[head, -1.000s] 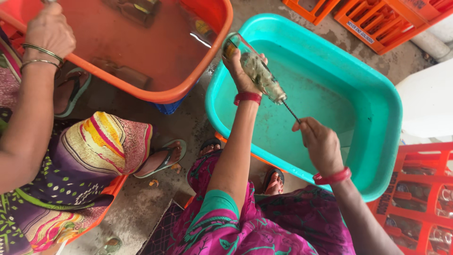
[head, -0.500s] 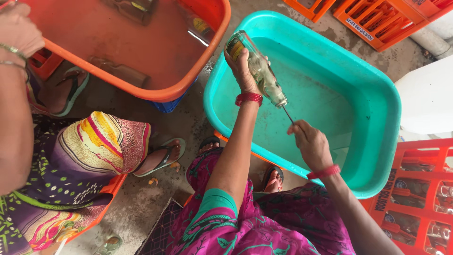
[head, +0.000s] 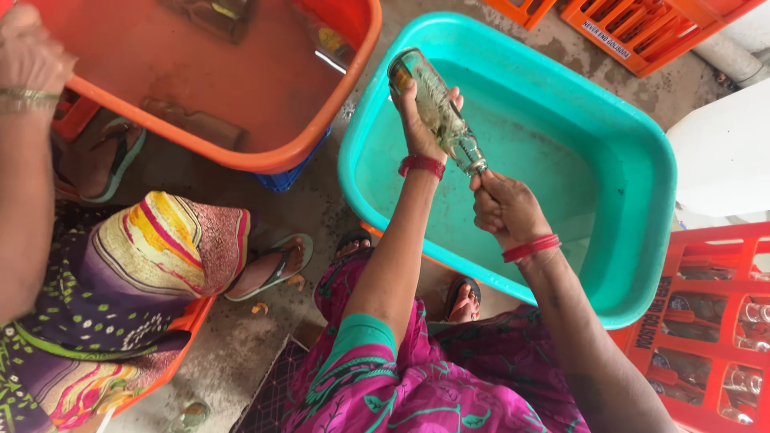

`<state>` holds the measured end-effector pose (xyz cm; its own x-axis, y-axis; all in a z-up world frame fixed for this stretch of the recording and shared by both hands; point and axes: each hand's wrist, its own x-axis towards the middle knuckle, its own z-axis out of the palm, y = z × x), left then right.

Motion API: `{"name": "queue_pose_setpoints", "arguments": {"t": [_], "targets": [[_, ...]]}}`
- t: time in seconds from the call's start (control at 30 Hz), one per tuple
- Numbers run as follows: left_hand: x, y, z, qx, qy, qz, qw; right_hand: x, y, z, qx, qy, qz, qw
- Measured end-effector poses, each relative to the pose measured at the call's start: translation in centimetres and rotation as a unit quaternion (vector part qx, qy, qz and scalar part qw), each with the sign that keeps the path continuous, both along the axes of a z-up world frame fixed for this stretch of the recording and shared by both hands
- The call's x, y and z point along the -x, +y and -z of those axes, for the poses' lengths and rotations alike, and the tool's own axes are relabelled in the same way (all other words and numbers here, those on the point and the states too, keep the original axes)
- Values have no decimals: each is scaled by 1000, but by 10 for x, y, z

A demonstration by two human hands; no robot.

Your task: The person scrubs the inside of a glass bottle with a brush in a teal tub of water, rinses it, and places it into an orange tub. The person repeats this process with another bottle.

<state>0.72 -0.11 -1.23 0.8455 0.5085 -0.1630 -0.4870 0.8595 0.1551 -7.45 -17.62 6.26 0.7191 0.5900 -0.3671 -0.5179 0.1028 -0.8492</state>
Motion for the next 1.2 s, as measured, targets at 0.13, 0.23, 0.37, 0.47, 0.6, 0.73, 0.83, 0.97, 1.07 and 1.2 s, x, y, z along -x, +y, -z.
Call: {"name": "queue_pose_setpoints", "arguments": {"t": [0.13, 0.23, 0.37, 0.47, 0.6, 0.73, 0.83, 0.97, 1.07, 1.2], "targets": [[3, 3, -9, -22, -13, -20, 999, 5, 11, -14, 296, -291, 37, 909], [5, 8, -14, -36, 30, -47, 998, 11, 15, -32, 372, -506, 54, 777], [8, 27, -16, -101, 72, -132, 983, 12, 10, -56, 432, -622, 36, 652], [12, 44, -15, -100, 100, -183, 973, 13, -4, -65, 489, -642, 4, 590], [18, 55, -19, -124, 125, -209, 962, 22, -10, -54, 508, -629, -17, 588], [22, 56, -23, -164, 99, -198, 961, 46, -13, -23, 402, -496, 5, 770], [22, 56, -22, -211, 102, -197, 952, 62, -18, -7, 379, -371, 20, 847], [15, 41, -13, -217, 97, -145, 961, 78, -27, -4, 457, -462, 50, 759], [7, 28, -4, -280, 118, -161, 939, 88, -30, -8, 526, -510, 49, 679], [-6, 11, 3, -327, 133, -173, 920, 84, -37, -13, 471, -440, 72, 761]]}}
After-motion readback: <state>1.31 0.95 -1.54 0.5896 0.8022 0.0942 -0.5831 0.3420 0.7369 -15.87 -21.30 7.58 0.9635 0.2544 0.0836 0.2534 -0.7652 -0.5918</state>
